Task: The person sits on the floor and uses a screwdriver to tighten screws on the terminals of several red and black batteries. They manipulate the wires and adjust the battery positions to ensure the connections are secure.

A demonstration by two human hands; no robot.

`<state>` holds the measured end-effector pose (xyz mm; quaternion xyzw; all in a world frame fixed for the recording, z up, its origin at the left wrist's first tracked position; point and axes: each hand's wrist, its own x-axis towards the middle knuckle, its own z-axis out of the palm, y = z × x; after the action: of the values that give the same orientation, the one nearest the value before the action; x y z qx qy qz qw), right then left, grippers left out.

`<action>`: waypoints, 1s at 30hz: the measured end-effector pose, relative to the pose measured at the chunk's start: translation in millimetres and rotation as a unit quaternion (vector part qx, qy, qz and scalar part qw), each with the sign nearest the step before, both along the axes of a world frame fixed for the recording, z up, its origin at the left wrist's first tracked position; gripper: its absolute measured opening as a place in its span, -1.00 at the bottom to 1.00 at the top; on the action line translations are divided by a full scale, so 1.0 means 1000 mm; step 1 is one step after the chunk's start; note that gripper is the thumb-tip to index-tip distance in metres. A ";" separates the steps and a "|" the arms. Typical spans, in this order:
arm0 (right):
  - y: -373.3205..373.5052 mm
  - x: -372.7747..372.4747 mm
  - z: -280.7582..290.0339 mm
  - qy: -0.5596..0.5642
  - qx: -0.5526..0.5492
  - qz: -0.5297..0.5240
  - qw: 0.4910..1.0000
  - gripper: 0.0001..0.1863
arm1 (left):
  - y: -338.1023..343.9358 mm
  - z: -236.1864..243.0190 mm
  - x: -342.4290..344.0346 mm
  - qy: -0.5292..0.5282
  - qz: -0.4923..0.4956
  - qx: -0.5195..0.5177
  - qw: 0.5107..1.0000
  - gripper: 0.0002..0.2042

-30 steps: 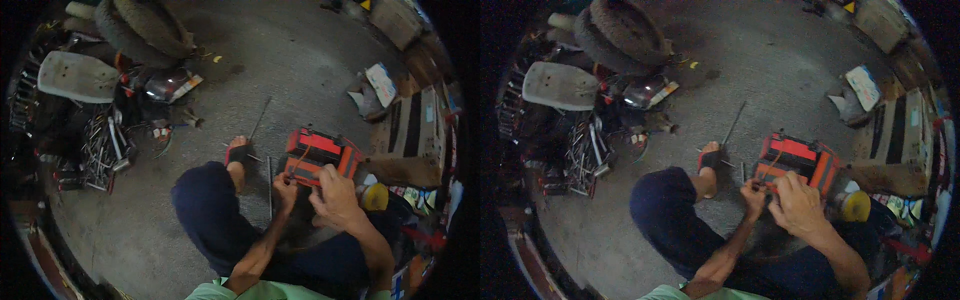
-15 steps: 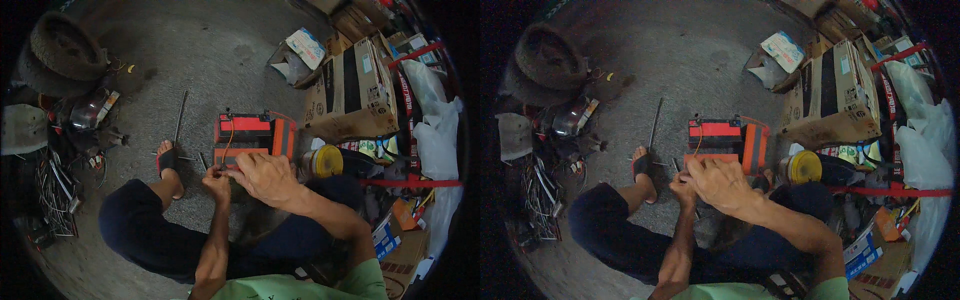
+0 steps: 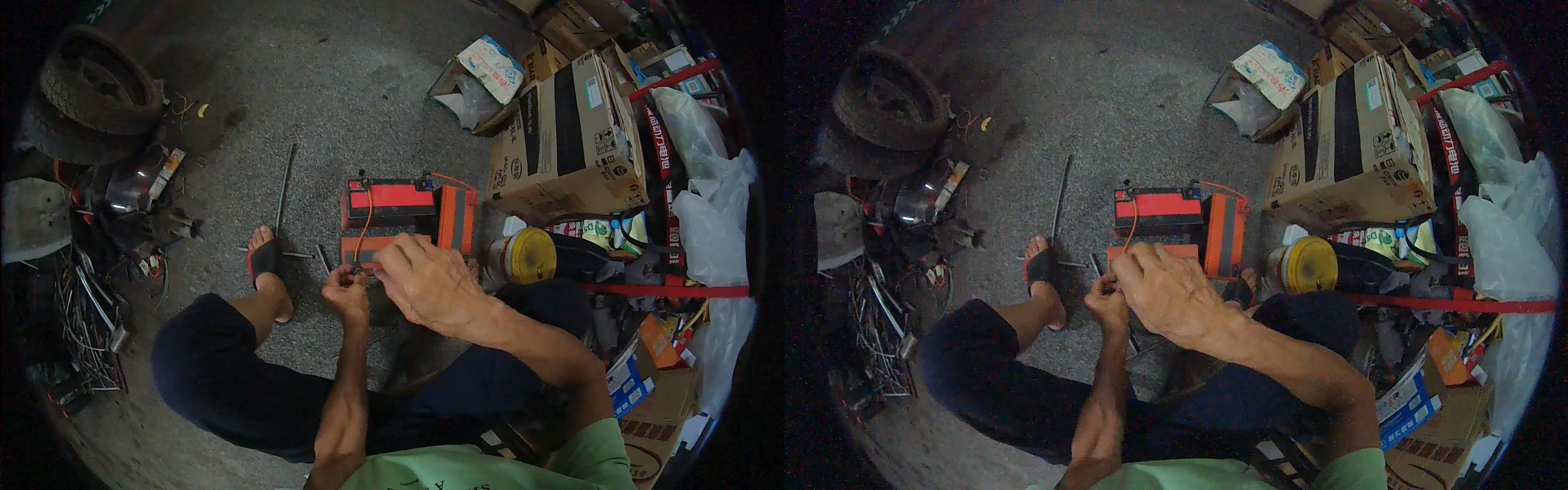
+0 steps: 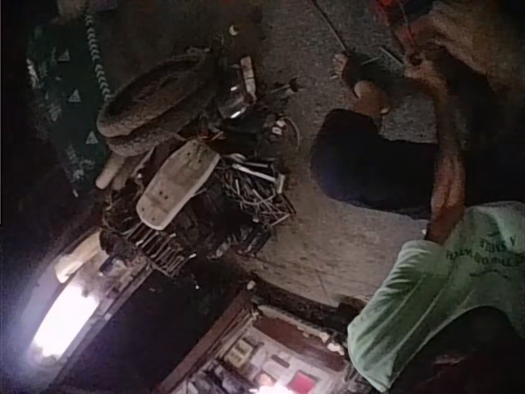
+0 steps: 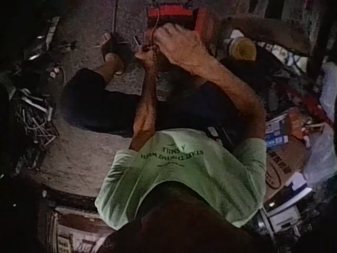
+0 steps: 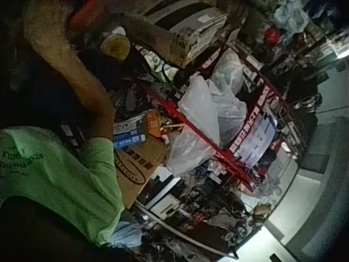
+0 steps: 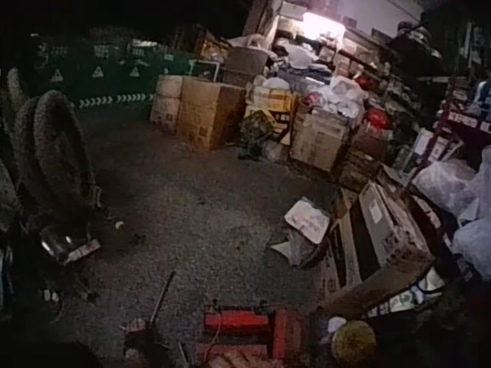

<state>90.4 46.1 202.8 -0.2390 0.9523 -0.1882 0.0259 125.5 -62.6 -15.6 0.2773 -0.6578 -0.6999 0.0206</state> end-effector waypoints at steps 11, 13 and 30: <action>0.004 0.003 -0.004 -0.018 -0.005 -0.021 1.000 -0.72 | 0.001 -0.016 0.004 0.042 0.021 0.066 0.997 -0.77; 0.002 -0.002 0.001 0.044 -0.035 0.018 0.998 -0.73 | 0.000 -0.009 0.001 0.041 -0.006 0.029 0.999 -0.76; -0.011 0.004 -0.004 0.066 -0.031 0.016 0.997 -0.76 | -0.002 -0.042 0.008 0.070 -0.023 -0.003 0.997 -0.82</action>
<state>94.6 34.6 198.5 -0.2670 0.9415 -0.2014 -0.0415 133.4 -64.4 -57.4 0.2124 -0.6632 -0.7158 0.0511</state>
